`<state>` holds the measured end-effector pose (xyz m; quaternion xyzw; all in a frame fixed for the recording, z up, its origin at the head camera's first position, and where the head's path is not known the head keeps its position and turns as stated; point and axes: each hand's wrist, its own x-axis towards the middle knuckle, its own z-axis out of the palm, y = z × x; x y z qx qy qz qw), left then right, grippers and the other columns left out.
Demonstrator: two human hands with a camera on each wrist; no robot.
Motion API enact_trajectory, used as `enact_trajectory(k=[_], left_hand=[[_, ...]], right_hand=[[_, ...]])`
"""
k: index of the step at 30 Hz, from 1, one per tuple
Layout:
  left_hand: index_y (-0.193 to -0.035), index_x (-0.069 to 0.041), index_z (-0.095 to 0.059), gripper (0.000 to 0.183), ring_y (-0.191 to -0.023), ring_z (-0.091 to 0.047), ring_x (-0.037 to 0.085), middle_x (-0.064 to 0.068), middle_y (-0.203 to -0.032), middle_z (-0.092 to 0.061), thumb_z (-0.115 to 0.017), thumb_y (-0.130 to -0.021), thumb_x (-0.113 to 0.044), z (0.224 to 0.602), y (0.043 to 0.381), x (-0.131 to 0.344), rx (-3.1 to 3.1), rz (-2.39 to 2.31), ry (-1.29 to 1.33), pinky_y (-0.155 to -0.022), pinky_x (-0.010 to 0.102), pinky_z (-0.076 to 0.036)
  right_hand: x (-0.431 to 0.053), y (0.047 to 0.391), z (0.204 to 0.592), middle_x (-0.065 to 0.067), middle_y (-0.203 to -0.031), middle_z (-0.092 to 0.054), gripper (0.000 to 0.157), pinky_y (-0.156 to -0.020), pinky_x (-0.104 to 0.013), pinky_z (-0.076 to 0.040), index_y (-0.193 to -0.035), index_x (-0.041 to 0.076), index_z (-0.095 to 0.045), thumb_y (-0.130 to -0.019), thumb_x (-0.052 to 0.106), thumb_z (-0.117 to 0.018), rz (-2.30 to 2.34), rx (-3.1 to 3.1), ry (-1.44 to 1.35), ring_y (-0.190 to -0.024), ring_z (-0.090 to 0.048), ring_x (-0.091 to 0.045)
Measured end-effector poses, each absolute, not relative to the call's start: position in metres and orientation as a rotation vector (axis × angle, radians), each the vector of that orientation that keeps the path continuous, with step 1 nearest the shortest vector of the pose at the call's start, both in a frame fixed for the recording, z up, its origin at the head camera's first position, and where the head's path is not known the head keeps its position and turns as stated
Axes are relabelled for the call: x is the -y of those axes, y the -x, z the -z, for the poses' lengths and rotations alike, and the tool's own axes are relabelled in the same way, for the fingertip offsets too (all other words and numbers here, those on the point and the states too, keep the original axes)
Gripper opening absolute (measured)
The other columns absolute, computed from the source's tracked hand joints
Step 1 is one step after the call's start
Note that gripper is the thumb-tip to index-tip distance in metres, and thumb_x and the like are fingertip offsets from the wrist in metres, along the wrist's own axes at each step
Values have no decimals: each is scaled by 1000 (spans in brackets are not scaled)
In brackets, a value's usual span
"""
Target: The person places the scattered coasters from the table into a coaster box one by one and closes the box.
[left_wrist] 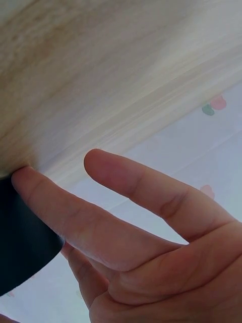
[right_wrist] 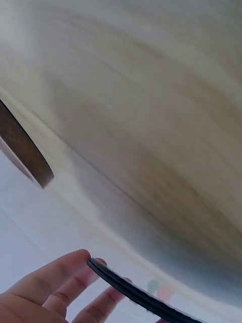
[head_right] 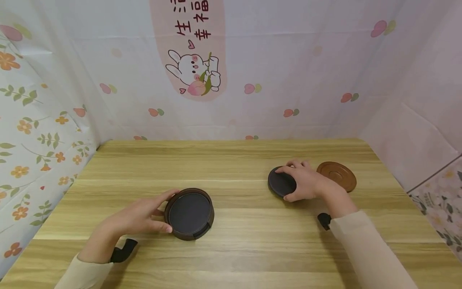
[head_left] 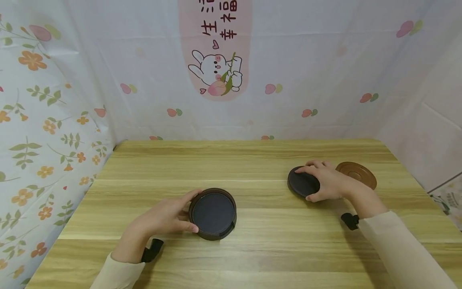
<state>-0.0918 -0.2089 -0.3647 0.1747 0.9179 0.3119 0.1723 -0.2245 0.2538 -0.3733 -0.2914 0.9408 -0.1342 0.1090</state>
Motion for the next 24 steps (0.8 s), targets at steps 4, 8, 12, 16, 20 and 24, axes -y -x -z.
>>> enact_trajectory(k=[4,8,12,16,20,24], left_hand=[[-159,-20,-26,101,-111,-70,24,13,-150,-49,-80,-77,-48,364,93,209,-2615,-872,-500,-101,53,-49],[-158,-19,-27,102,-110,-70,23,13,-149,-51,-80,-77,-48,365,93,209,-2621,-868,-512,-100,53,-50],[-158,-19,-26,102,-110,-70,23,13,-149,-51,-81,-77,-47,365,93,209,-2615,-879,-516,-100,52,-50],[-158,-19,-27,102,-110,-70,22,12,-149,-51,-80,-77,-48,366,93,209,-2618,-873,-517,-101,52,-50],[-158,-18,-26,102,-111,-70,24,13,-149,-51,-80,-77,-47,366,93,209,-2613,-876,-525,-101,52,-50],[-158,-18,-26,102,-112,-70,26,14,-149,-50,-80,-77,-47,366,93,209,-2604,-882,-520,-100,52,-50]], right_hand=[[-248,220,370,-21,-145,-40,76,-87,-65,-45,-143,18,-52,-76,35,-85,400,-2772,879,-126,-34,-49],[-241,216,368,-21,-145,-40,76,-88,-65,-45,-142,20,-52,-75,35,-85,405,-2777,907,-127,-34,-48],[-234,212,369,-20,-146,-41,76,-89,-62,-46,-142,21,-52,-75,34,-85,401,-2775,946,-126,-37,-46],[-228,210,371,-19,-145,-41,76,-88,-59,-48,-141,21,-53,-74,33,-86,389,-2780,981,-124,-40,-44],[-222,208,372,-18,-147,-40,76,-88,-58,-49,-142,23,-53,-74,33,-86,386,-2776,989,-127,-39,-44],[-214,207,372,-16,-149,-39,76,-89,-58,-49,-142,25,-52,-74,33,-85,391,-2758,980,-129,-38,-43]])
